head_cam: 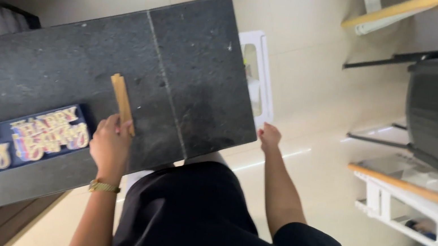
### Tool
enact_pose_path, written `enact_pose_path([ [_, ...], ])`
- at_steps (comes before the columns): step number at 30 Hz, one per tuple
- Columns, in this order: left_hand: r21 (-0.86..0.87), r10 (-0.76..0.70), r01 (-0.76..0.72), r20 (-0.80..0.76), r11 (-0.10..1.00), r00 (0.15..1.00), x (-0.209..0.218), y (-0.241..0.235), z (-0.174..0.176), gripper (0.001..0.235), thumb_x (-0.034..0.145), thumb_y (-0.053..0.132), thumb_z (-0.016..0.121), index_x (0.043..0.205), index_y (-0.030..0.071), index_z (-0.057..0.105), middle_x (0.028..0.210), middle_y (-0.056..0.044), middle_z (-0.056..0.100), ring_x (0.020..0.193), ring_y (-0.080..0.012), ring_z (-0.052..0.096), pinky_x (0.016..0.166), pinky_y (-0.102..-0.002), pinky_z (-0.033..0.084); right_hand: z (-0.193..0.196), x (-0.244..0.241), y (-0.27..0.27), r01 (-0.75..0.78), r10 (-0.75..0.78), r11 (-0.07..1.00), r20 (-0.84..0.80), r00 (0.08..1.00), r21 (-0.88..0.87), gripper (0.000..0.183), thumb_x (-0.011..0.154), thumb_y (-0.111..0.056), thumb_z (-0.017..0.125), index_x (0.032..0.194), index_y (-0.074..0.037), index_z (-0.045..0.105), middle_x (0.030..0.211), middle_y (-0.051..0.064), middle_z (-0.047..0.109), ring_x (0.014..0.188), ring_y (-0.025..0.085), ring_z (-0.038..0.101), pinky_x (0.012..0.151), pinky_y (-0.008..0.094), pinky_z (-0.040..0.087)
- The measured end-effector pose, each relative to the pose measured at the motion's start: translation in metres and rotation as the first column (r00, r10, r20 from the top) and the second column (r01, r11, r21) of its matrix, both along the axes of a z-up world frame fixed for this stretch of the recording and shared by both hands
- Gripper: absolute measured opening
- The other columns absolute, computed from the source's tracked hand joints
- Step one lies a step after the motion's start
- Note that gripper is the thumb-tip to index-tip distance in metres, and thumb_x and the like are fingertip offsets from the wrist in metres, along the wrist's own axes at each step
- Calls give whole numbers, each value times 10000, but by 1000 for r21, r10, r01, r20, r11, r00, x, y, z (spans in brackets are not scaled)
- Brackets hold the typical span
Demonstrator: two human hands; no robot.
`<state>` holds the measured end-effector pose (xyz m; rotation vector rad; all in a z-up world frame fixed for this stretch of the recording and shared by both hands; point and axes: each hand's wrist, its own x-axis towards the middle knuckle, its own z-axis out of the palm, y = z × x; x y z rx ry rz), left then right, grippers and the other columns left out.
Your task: Assembling decorative cake toppers by gluing wooden sticks to cutouts.
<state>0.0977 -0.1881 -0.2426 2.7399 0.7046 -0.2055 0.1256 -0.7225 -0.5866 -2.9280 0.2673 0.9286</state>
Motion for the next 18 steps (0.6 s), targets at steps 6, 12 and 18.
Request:
enact_pose_path([
  [6,77,196,-189,-105,979,975,-3,-7,-29,336,972,540,730,1144,253,752,929,17,758,791,-357,755,709,-525,611,53,81,55,781,-913,-53,-347,214,622,174,907,-48,745,1071,-107,746,1010,73,618,757,166,685,718,316,701],
  [12,-7,390,-393,-114,919,914,5,-25,-1,314,936,513,761,1094,242,777,910,10,783,805,-424,742,739,-587,594,35,142,44,738,-872,-106,-419,253,667,462,972,-152,707,1400,-67,554,1252,174,570,989,282,706,874,445,671],
  [18,-371,626,-645,-188,668,757,12,-34,42,246,930,364,761,1104,193,792,750,-4,774,568,-203,729,634,-361,596,33,172,40,785,-806,-130,-526,272,605,525,1035,-225,657,1495,-66,461,1512,165,398,1355,411,510,1043,670,529],
])
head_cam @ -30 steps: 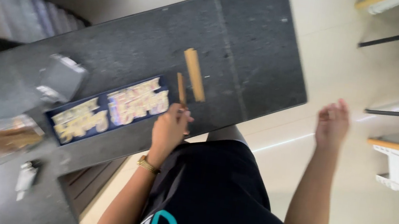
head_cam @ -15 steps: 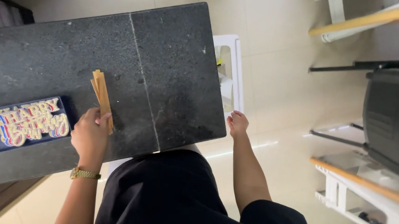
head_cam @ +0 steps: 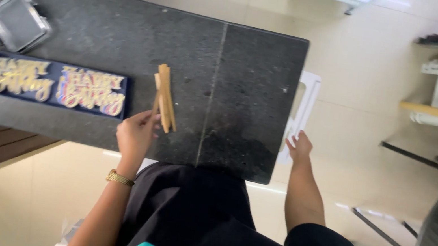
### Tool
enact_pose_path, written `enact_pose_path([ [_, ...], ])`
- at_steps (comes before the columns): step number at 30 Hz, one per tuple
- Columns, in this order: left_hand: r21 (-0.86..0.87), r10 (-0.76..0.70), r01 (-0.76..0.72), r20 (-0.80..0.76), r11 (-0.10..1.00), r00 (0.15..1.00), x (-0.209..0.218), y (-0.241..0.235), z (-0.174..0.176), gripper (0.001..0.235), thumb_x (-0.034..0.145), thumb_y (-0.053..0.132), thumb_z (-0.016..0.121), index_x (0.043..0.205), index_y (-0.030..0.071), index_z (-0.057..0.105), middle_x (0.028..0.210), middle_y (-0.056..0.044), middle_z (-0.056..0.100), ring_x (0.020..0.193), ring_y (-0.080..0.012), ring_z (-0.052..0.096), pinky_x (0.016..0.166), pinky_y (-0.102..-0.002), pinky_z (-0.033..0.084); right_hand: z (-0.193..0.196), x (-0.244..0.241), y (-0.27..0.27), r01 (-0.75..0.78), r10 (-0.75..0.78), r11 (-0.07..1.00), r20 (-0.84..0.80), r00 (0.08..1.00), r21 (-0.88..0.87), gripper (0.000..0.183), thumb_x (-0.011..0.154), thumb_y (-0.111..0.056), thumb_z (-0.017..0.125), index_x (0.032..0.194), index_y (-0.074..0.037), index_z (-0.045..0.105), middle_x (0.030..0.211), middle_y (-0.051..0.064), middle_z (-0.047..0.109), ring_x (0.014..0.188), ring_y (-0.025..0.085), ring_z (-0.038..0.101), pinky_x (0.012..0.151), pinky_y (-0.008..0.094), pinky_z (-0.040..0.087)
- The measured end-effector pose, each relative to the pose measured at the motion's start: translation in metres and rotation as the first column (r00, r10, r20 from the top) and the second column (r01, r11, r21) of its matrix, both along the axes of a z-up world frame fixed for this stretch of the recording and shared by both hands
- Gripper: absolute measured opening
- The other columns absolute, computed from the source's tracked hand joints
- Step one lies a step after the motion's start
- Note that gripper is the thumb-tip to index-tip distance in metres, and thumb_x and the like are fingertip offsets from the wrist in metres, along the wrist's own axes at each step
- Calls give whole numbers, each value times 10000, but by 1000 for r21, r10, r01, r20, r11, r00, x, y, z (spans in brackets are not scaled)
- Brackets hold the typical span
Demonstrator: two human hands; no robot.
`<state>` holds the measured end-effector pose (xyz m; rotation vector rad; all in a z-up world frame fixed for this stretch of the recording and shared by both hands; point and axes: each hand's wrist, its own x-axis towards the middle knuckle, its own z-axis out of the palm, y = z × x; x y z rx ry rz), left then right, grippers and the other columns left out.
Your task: Assembling decorative cake toppers by gluing wooden sticks to cutouts.
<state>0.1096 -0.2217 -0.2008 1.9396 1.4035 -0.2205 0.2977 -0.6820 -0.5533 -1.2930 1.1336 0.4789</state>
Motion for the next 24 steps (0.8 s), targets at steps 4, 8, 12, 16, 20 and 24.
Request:
enact_pose_path([
  [4,-117,159,-147,101,982,982,2,2,15,258,977,233,700,1191,97,749,816,-63,792,540,-197,727,537,-320,594,16,7,6,43,-42,998,11,999,-37,494,1041,-153,612,1491,-24,455,1577,195,366,1409,435,461,990,697,569],
  [8,-364,355,-226,341,904,871,-8,1,4,266,1067,149,519,1237,7,667,941,-156,778,622,-232,744,570,-321,631,32,28,0,150,-100,975,275,956,-166,415,1047,-269,566,1418,-87,534,1261,145,573,1183,368,585,950,709,546],
  [12,-465,403,-141,531,874,745,-20,0,-26,212,1068,104,514,1181,1,661,972,-137,766,699,-180,743,647,-276,641,170,49,58,277,347,769,741,575,-576,183,1002,-76,558,1118,-37,694,802,92,616,789,176,565,766,354,518],
  [16,-495,429,-107,601,862,674,-23,-20,-33,166,1031,94,603,1120,30,727,965,-119,771,745,-209,761,688,-331,651,293,3,196,-82,484,849,706,517,-523,188,1049,-178,573,1163,-72,678,922,64,647,842,149,635,772,296,538],
  [20,-474,305,70,664,878,683,-24,-20,-19,118,968,76,711,1062,51,777,900,-155,772,719,-288,777,642,-376,648,346,-78,318,-769,652,568,730,203,-294,217,986,-105,689,1193,-50,724,1194,134,727,1035,235,714,936,369,558],
  [24,-341,85,201,665,919,742,-45,14,-5,196,889,148,809,1081,109,800,912,-97,782,768,-254,781,658,-320,631,350,-132,384,-768,653,619,649,389,-162,146,989,-155,714,1101,-88,781,996,80,790,937,117,709,914,308,578],
])
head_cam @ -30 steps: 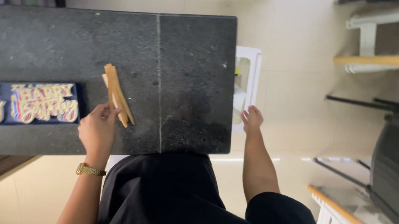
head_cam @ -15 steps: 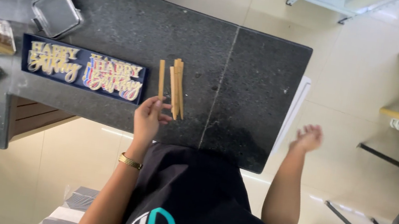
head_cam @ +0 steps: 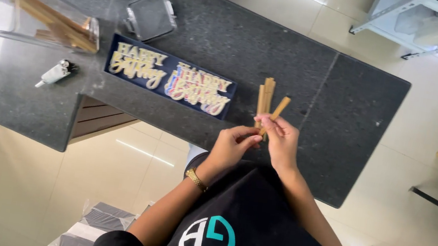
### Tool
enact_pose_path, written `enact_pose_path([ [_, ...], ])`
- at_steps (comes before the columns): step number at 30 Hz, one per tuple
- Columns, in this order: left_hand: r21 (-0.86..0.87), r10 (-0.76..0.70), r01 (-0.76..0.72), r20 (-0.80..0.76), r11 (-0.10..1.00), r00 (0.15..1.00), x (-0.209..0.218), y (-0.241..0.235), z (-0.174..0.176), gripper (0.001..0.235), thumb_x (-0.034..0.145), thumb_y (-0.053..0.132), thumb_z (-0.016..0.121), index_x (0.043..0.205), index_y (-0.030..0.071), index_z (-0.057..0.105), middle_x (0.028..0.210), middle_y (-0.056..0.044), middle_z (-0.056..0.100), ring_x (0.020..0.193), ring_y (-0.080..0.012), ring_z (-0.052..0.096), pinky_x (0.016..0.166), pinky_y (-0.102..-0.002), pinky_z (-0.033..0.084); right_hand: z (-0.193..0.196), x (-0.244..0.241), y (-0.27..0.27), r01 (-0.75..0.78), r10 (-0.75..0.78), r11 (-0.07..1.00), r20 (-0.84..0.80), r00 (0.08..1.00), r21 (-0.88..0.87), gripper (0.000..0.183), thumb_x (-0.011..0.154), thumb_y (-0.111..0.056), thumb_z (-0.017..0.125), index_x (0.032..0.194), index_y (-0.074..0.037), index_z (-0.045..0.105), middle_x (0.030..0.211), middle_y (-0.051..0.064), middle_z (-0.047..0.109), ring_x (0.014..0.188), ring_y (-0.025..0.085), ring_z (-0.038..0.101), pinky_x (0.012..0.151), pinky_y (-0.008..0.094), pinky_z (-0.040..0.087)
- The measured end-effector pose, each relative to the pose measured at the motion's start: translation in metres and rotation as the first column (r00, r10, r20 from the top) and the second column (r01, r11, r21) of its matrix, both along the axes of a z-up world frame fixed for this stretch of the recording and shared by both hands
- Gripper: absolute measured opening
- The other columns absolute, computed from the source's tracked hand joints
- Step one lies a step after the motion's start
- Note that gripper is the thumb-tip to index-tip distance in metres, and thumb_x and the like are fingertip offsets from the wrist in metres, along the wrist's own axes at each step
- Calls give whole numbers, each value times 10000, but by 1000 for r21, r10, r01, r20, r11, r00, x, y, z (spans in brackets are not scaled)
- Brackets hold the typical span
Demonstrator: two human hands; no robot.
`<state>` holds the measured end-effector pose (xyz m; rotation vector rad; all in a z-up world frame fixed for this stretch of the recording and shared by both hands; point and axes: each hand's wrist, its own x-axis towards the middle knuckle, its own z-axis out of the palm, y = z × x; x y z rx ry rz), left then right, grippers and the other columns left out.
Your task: Assembling decorative cake toppers by gluing wooden sticks to cutouts.
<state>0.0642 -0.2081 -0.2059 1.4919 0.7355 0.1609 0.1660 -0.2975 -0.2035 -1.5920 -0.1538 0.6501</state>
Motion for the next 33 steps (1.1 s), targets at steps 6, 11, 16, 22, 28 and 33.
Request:
enact_pose_path([
  [6,836,-33,161,-169,525,985,-49,181,-9,339,883,227,784,1204,124,745,1031,-123,745,960,-351,716,807,-464,565,2,-23,27,108,-102,992,-82,991,67,260,1105,-157,541,1126,12,738,854,201,739,795,244,751,789,314,628],
  [11,854,-215,486,-447,187,868,-41,228,-31,799,674,563,845,1360,206,641,1336,5,605,1259,-224,544,971,-427,475,-9,-52,39,150,-152,988,-52,987,-29,276,1117,-129,501,1224,55,677,956,213,741,815,224,749,806,321,641],
  [16,824,-270,560,-522,84,809,-34,234,-31,935,592,610,895,1382,192,622,1351,-3,574,1287,-216,502,1005,-448,407,-10,-70,33,331,-310,926,137,941,-183,177,1101,-55,519,1249,39,541,893,166,724,631,115,611,657,223,563],
  [22,814,-320,554,-485,175,814,-34,239,-22,833,653,447,938,1360,177,590,1334,-30,530,1301,-229,469,1018,-489,379,13,-95,40,469,-430,844,195,881,-260,59,1034,-31,709,1024,25,693,928,191,750,648,165,695,665,263,601],
  [28,732,-366,459,-301,503,881,-26,250,-41,264,842,329,840,1015,318,641,900,141,713,1003,-120,681,982,-489,333,-20,-115,40,440,-408,871,176,896,-219,98,1065,-55,653,1051,0,733,756,155,690,552,145,603,549,254,526],
  [33,387,-424,419,-76,821,902,-18,266,9,210,797,201,863,938,276,727,849,2,782,814,-247,775,750,-340,571,-12,-127,66,492,-495,869,-124,860,-56,226,1092,-143,542,1199,-1,681,719,49,560,538,70,458,505,179,395],
])
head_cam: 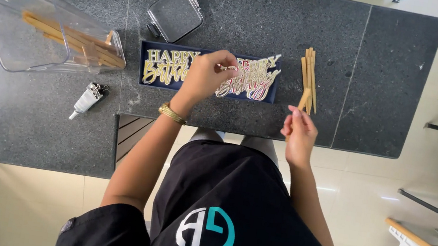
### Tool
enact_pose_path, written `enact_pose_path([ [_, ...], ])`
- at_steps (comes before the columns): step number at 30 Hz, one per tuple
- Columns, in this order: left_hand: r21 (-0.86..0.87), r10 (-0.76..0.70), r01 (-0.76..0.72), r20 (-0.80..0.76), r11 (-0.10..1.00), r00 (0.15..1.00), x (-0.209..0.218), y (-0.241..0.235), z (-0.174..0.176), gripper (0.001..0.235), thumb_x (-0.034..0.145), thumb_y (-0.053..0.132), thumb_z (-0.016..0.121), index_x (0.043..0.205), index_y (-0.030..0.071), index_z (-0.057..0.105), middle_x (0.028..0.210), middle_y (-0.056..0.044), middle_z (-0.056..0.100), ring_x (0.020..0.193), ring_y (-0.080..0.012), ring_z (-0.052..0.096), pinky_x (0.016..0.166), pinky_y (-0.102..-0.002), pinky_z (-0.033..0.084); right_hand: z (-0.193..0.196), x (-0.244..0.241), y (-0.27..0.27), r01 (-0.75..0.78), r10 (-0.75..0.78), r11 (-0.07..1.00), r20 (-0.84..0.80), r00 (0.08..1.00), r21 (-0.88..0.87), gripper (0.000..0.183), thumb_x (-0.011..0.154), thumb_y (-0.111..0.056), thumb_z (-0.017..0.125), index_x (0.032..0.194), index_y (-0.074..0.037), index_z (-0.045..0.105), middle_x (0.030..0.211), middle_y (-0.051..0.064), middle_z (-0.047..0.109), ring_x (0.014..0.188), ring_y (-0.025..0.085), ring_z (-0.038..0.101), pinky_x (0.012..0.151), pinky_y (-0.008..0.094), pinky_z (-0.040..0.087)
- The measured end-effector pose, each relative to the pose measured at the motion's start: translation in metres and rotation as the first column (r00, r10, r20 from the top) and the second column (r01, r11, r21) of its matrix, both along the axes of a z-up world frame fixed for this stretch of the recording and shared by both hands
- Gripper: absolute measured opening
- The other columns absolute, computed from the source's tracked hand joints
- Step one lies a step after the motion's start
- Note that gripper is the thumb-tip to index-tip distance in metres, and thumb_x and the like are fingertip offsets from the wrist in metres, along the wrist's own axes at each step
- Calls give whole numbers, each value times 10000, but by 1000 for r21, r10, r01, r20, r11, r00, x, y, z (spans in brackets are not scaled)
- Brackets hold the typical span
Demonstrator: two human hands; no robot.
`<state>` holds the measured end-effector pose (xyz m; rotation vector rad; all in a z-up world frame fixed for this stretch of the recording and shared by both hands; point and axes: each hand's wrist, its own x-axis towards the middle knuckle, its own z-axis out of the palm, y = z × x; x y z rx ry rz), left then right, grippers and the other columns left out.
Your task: Assembling decorative cake toppers by gluing wooden sticks to cutouts.
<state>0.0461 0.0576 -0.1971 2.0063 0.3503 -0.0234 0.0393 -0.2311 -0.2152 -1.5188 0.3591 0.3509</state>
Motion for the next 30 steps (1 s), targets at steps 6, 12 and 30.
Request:
enact_pose_path([
  [6,-293,60,-33,84,956,995,-8,14,87,191,822,89,846,960,162,737,828,-58,767,794,-170,759,712,-253,592,-11,-13,19,-122,176,956,-189,966,267,331,1083,-180,500,1306,13,650,741,123,605,515,106,428,458,192,349],
  [12,-440,30,47,167,897,986,-20,16,123,166,864,58,820,998,93,729,885,-141,767,789,-181,735,700,-312,637,52,-24,59,-248,274,894,-18,962,373,321,1059,-48,527,1370,-18,601,820,204,621,582,183,471,532,260,390],
  [30,-411,64,55,270,910,961,-25,17,146,157,866,31,820,997,26,734,863,-213,748,810,-245,748,624,-355,678,84,-31,62,-355,365,814,70,928,460,412,1056,-56,512,1458,35,517,843,186,589,646,162,469,558,260,410],
])
